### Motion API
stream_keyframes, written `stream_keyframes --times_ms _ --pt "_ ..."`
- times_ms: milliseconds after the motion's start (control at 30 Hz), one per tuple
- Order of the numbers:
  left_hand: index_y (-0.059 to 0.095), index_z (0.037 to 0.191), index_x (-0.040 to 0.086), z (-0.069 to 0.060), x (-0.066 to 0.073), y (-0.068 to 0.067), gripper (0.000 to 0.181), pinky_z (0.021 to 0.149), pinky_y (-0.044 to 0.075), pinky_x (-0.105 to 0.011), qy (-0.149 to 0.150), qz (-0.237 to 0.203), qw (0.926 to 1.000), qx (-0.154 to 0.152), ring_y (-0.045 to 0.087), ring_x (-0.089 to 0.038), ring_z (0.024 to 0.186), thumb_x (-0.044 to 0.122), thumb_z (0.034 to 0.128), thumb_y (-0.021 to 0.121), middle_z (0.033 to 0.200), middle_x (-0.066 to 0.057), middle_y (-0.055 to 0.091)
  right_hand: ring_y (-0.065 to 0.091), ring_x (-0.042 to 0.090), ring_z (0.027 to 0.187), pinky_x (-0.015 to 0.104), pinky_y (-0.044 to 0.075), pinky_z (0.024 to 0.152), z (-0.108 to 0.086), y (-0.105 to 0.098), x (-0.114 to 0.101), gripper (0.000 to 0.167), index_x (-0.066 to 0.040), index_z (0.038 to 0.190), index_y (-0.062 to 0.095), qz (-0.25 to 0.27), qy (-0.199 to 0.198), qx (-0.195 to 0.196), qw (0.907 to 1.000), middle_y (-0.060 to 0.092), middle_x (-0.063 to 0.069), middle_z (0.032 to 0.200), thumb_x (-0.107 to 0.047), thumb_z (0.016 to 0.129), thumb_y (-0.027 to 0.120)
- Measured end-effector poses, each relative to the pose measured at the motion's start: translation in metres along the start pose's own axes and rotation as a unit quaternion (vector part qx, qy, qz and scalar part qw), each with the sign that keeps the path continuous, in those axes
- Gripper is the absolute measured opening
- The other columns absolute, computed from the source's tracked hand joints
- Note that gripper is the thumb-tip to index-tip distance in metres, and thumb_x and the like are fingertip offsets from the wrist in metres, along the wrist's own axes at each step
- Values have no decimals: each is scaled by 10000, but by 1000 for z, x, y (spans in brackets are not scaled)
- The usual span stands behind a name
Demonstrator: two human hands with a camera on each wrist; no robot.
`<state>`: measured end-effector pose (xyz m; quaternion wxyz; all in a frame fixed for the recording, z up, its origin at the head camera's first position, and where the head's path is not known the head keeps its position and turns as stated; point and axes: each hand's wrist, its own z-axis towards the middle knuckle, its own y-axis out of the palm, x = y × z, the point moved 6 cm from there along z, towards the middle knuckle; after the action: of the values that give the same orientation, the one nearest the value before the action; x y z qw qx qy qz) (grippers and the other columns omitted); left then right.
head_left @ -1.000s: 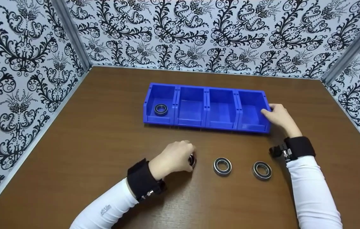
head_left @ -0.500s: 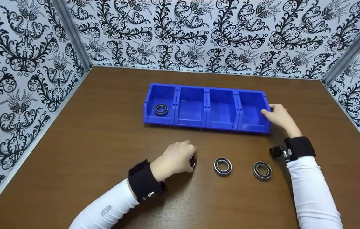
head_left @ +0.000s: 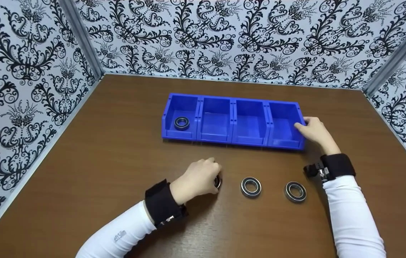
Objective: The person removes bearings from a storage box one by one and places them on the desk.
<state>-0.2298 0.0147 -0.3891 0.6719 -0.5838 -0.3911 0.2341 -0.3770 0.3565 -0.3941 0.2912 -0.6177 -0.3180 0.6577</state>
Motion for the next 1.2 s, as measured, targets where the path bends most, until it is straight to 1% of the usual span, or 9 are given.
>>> stream_keyframes --times_ms 267,533,633,700,833,900,967,1133,1200 --pt "760 866 114 0 0 1 245 712 595 -468 -57 43 10000 5 692 -338 871 155 707 943 937 -94 676 674 182 833 220 483 722 1 1 2 431 187 1270 614 -27 71 -17 10000 691 363 1132 -159 1024 542" --pt "786 897 129 -1 -2 2 233 725 594 -459 -91 -34 9999 30 687 -328 880 152 715 930 944 -79 675 612 68 761 199 481 703 2 1 3 418 190 1241 623 69 63 -10 10000 701 348 1108 -159 1024 546" --pt "790 904 129 -2 -2 2 231 731 592 -457 -78 -45 10000 33 685 -326 886 148 718 926 946 -77 677 623 100 782 216 480 721 1 1 3 411 184 1226 630 33 84 6 10000 702 343 1101 -163 1022 548" --pt "795 912 130 -2 -2 2 232 733 591 -455 -67 -43 10000 34 683 -326 890 147 721 926 948 -78 678 647 152 812 232 482 735 1 1 2 411 182 1222 632 2 94 9 10000 700 344 1103 -167 1022 548" --pt "793 907 124 -3 -1 2 243 716 595 -458 -18 6 10000 79 691 -338 878 158 717 939 945 -81 675 673 267 898 275 485 765 1 1 2 418 179 1249 627 -57 79 8 10000 693 349 1122 -161 1023 539" --pt "792 904 123 -3 -1 3 245 710 595 -460 4 23 10000 97 694 -343 873 162 715 942 944 -83 674 671 281 918 288 484 776 1 1 2 423 178 1266 621 -69 73 3 9999 690 351 1134 -158 1024 536" --pt "794 899 126 -3 -1 3 240 706 595 -460 20 12 9999 106 695 -342 871 161 714 942 941 -82 675 669 251 899 288 487 777 1 1 2 427 178 1278 616 -66 59 4 10000 688 353 1140 -156 1025 538" --pt "792 890 119 -3 -2 2 238 692 596 -463 60 -66 9999 138 695 -341 861 156 711 945 930 -86 679 613 100 797 263 485 751 2 1 3 419 179 1266 621 -47 14 31 10000 696 344 1121 -152 1021 547" --pt "790 889 117 -3 -2 2 245 689 595 -460 75 -72 9998 145 693 -339 855 159 707 948 926 -85 677 594 74 776 257 484 737 2 1 3 409 179 1248 630 -48 -1 45 10000 701 338 1106 -150 1019 549"
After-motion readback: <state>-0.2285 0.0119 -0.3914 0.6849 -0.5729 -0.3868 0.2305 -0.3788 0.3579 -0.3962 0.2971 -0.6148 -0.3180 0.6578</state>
